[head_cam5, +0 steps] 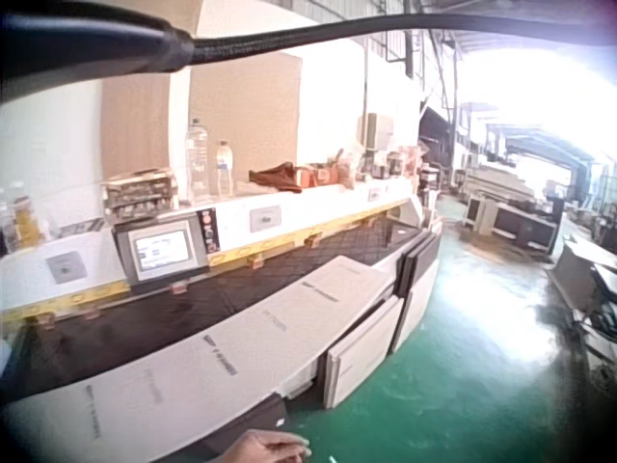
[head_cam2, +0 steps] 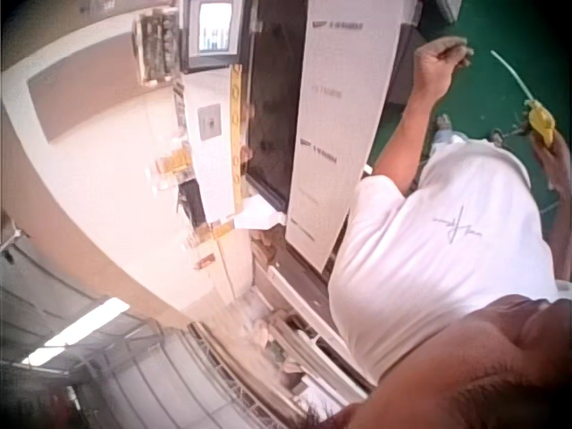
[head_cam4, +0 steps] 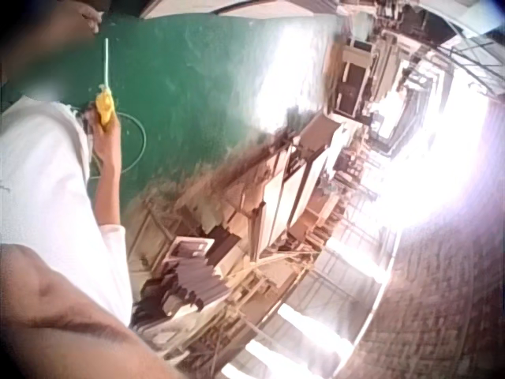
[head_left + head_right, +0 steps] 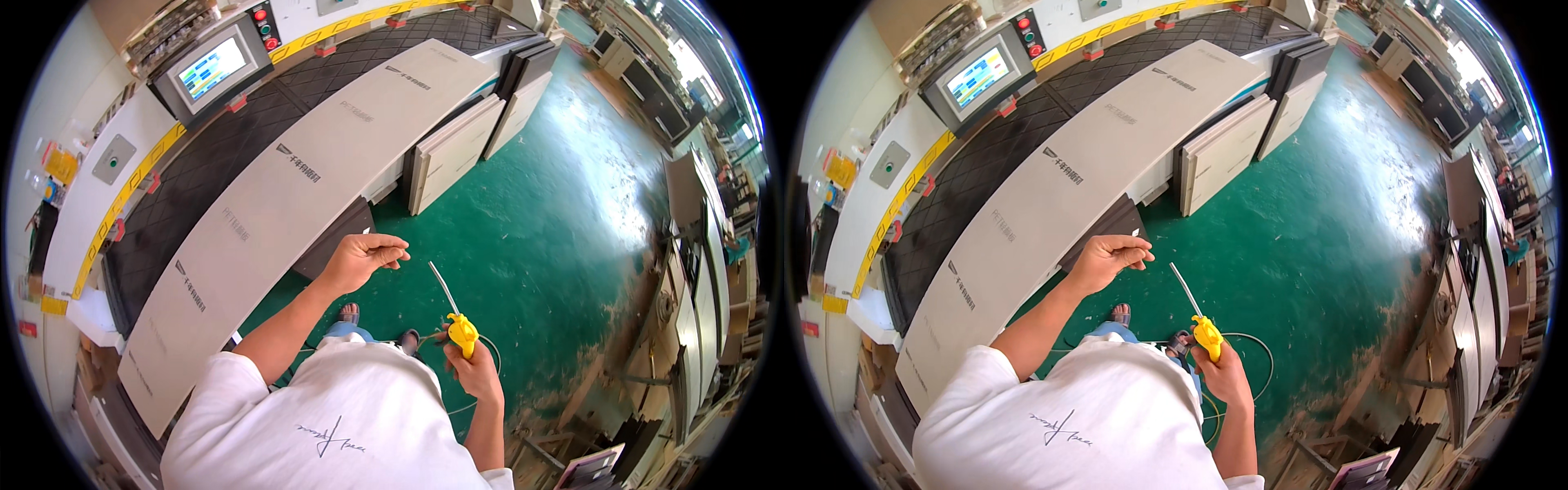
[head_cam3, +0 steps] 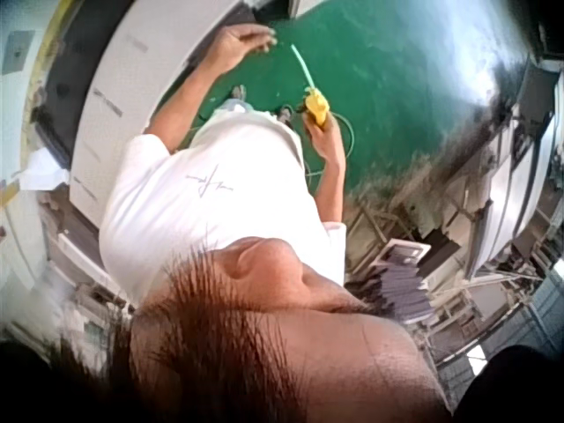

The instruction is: The person uses a yellow air blower to remove dust from large white panels in a workshop. They repeatedly pick up panels, blow air along the surfaces, and wipe them with a cloth. The person stacks the cleaned panels on a nearby rack.

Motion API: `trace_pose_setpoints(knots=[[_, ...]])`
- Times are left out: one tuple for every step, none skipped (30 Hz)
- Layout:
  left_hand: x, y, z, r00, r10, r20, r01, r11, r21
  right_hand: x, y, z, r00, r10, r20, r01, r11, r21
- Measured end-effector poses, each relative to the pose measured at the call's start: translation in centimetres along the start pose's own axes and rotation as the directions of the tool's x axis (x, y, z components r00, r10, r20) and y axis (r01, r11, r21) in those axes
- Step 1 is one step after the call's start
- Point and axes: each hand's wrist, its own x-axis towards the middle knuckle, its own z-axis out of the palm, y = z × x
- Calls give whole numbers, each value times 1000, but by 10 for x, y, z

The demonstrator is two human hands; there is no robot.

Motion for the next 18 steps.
trace_pose_setpoints(knots=[[-3,-4,-4,1000,-4,-9,5,995,96,2,-4,-1,1000,-14,16,14,1000,0],[-4,-1,-8,1000,-5,-12,7,982,191,4,1,-2,1000,-21,10,22,993,-113],[-5,4,-11,1000,-5,-18,10,959,284,6,2,-3,1000,-31,7,31,974,-226],[-10,11,-15,997,-54,-53,73,876,476,5,0,-4,1000,-16,5,16,924,-382],[-15,13,-21,999,-43,-26,51,840,540,9,8,-4,999,33,7,-27,908,-418],[-18,12,-30,999,-36,3,27,800,599,12,16,-6,997,43,66,-12,908,-418],[-22,13,-39,999,-32,30,5,756,655,14,22,-8,991,55,125,3,908,-418],[-29,12,-43,998,-61,34,23,746,665,14,23,-5,987,43,154,25,910,-414],[-36,13,-47,995,-85,54,25,729,684,16,20,-4,979,98,177,-6,890,-455],[-41,15,-50,991,-110,72,28,712,701,21,14,-4,971,103,216,8,889,-458],[-49,16,-51,986,-138,91,31,696,718,23,9,-4,961,111,254,19,888,-459],[-57,14,-51,986,-151,74,60,728,682,26,11,-5,955,104,279,40,883,-467],[-65,16,-49,984,-171,44,100,749,655,31,15,-6,947,98,306,63,878,-475],[-74,23,-45,982,-189,10,141,766,627,35,17,-6,937,90,339,90,872,-481],[-83,27,-44,978,-206,-24,180,783,596,40,17,-6,929,98,358,102,860,-500],[-93,28,-45,976,-206,-66,203,770,605,44,15,-5,919,106,379,116,848,-518],[-105,29,-47,973,-203,-111,228,755,614,49,13,-3,908,111,403,135,834,-535],[-116,30,-50,968,-197,-156,252,742,621,54,13,-1,891,120,437,158,821,-548]])
